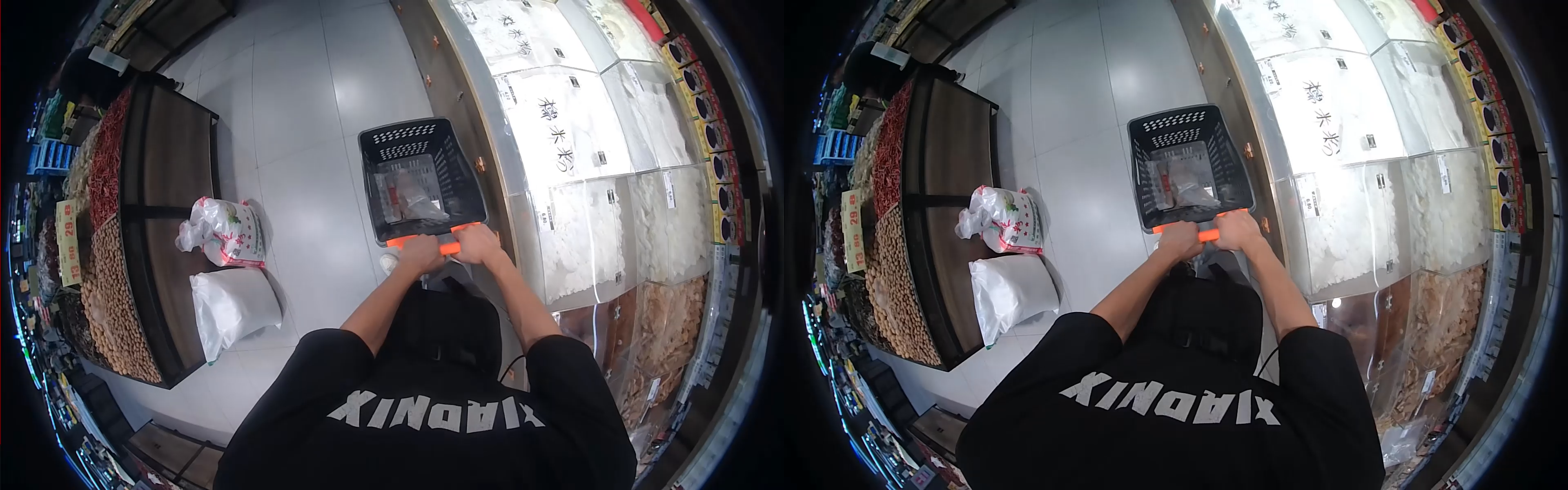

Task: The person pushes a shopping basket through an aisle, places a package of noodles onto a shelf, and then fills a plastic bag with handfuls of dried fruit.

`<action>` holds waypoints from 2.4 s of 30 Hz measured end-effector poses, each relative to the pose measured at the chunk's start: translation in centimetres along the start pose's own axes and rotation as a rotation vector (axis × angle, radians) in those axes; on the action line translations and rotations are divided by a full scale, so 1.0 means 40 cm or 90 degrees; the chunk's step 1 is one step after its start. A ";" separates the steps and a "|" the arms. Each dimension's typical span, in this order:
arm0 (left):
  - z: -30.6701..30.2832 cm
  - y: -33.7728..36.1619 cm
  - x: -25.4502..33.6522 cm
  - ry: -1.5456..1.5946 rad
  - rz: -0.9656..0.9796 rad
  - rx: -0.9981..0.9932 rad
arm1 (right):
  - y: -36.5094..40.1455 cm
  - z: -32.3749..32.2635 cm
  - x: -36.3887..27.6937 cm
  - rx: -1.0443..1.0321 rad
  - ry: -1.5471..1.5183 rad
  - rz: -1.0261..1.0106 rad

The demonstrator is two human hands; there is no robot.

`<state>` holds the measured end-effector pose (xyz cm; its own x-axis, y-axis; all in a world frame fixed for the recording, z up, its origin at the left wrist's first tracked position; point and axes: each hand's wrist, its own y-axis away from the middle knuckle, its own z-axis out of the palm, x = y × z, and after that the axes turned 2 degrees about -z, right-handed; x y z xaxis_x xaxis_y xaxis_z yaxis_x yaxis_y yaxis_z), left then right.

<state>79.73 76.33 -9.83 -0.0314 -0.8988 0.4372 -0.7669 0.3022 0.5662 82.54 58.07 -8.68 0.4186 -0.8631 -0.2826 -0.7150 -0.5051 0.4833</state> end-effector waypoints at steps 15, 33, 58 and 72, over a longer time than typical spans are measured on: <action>-0.203 -0.236 -0.080 0.015 -0.024 0.019 | -0.289 -0.129 0.117 0.053 -0.019 -0.094; -0.574 -0.538 -0.157 -0.016 -0.135 -0.007 | -0.672 -0.408 0.219 0.063 -0.052 -0.135; -1.081 -1.058 -0.443 -0.030 0.007 0.074 | -1.305 -0.781 0.308 0.124 -0.024 -0.046; -1.357 -1.343 -0.503 -0.019 -0.015 0.066 | -1.618 -1.003 0.428 0.089 -0.061 -0.035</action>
<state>156.36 95.41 -11.13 -0.0298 -0.9147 0.4030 -0.8300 0.2473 0.5000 158.46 76.01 -11.56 0.4087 -0.8269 -0.3864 -0.7662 -0.5409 0.3470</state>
